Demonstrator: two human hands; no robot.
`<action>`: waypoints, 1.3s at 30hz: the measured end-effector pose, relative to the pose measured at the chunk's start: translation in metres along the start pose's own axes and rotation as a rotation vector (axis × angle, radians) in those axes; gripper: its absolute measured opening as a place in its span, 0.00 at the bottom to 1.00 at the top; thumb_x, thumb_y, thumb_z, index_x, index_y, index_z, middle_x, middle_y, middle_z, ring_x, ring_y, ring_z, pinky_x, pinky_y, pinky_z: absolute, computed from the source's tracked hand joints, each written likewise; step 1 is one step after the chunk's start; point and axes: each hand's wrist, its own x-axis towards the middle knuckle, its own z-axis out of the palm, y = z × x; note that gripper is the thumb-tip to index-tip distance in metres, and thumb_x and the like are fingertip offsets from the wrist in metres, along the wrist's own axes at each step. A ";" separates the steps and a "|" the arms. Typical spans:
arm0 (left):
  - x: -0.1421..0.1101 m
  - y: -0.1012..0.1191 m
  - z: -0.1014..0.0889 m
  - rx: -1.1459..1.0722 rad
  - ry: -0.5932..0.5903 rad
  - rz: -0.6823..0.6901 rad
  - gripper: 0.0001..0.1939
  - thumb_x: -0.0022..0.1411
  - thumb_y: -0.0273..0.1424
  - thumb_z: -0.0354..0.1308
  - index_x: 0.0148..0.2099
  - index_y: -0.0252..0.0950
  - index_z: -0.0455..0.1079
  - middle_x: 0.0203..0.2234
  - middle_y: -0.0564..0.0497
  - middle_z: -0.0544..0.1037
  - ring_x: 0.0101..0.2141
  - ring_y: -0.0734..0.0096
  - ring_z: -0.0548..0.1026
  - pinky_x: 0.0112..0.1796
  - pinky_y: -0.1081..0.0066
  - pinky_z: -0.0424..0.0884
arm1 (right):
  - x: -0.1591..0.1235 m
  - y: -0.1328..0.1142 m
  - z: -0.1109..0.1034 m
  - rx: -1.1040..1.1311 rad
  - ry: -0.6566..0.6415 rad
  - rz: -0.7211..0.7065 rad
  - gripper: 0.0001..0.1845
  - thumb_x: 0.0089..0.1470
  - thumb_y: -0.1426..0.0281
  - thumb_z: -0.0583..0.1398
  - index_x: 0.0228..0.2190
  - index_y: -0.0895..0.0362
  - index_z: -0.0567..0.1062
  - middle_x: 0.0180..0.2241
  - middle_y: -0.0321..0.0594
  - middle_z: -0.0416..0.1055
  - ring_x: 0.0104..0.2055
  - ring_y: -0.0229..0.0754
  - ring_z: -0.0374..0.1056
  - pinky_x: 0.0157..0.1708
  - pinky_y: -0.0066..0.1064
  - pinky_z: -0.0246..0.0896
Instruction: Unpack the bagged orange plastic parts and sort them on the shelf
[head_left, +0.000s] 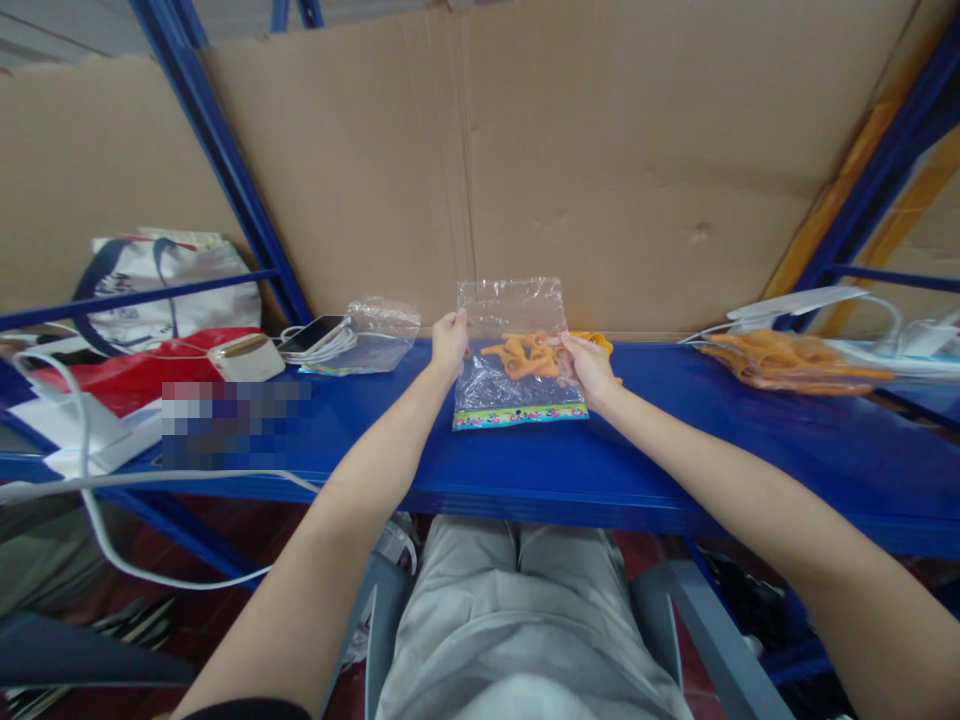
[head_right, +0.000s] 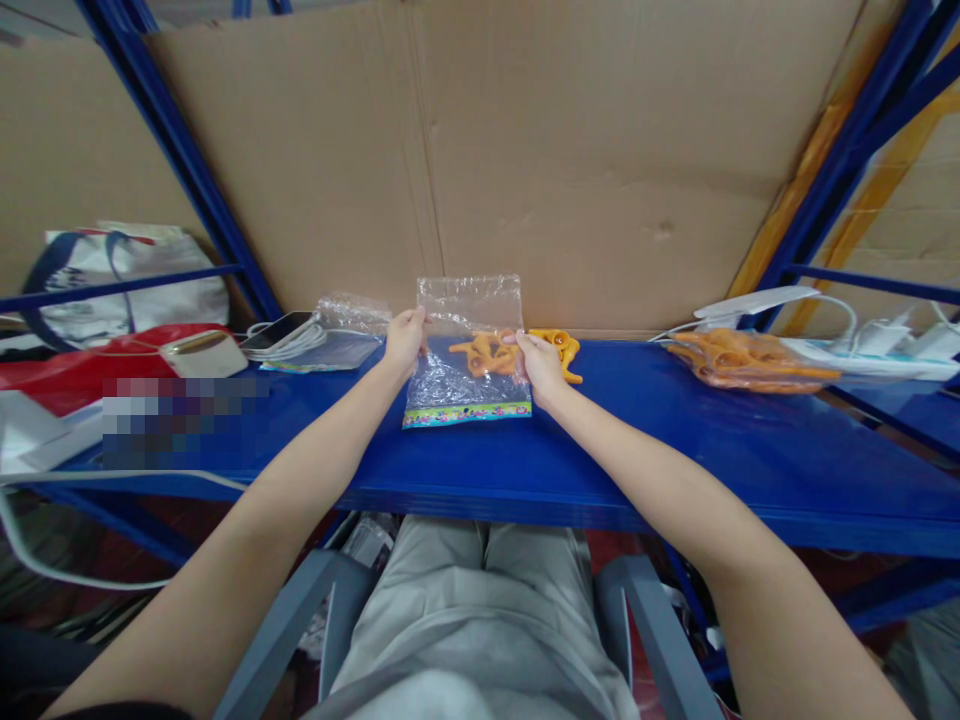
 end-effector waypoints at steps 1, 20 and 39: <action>0.001 0.000 0.000 -0.011 0.011 -0.004 0.19 0.71 0.26 0.47 0.25 0.38 0.60 0.07 0.64 0.51 0.08 0.80 0.51 0.14 0.78 0.47 | 0.000 0.001 0.000 -0.006 -0.006 -0.002 0.14 0.65 0.66 0.53 0.31 0.57 0.74 0.10 0.24 0.50 0.13 0.31 0.44 0.19 0.27 0.48; 0.029 -0.026 -0.005 0.058 0.148 0.109 0.05 0.69 0.27 0.48 0.43 0.38 0.64 0.21 0.58 0.67 0.14 0.77 0.61 0.20 0.74 0.62 | 0.033 0.018 -0.021 -0.164 0.084 -0.294 0.18 0.47 0.54 0.65 0.30 0.55 0.78 0.20 0.31 0.67 0.23 0.36 0.60 0.25 0.29 0.57; -0.045 -0.012 0.025 0.959 -0.463 1.290 0.33 0.69 0.26 0.44 0.74 0.42 0.49 0.70 0.46 0.59 0.69 0.62 0.56 0.68 0.52 0.48 | 0.035 -0.005 -0.035 -0.098 0.256 -0.481 0.23 0.55 0.48 0.61 0.40 0.54 0.79 0.21 0.31 0.64 0.23 0.37 0.61 0.23 0.28 0.59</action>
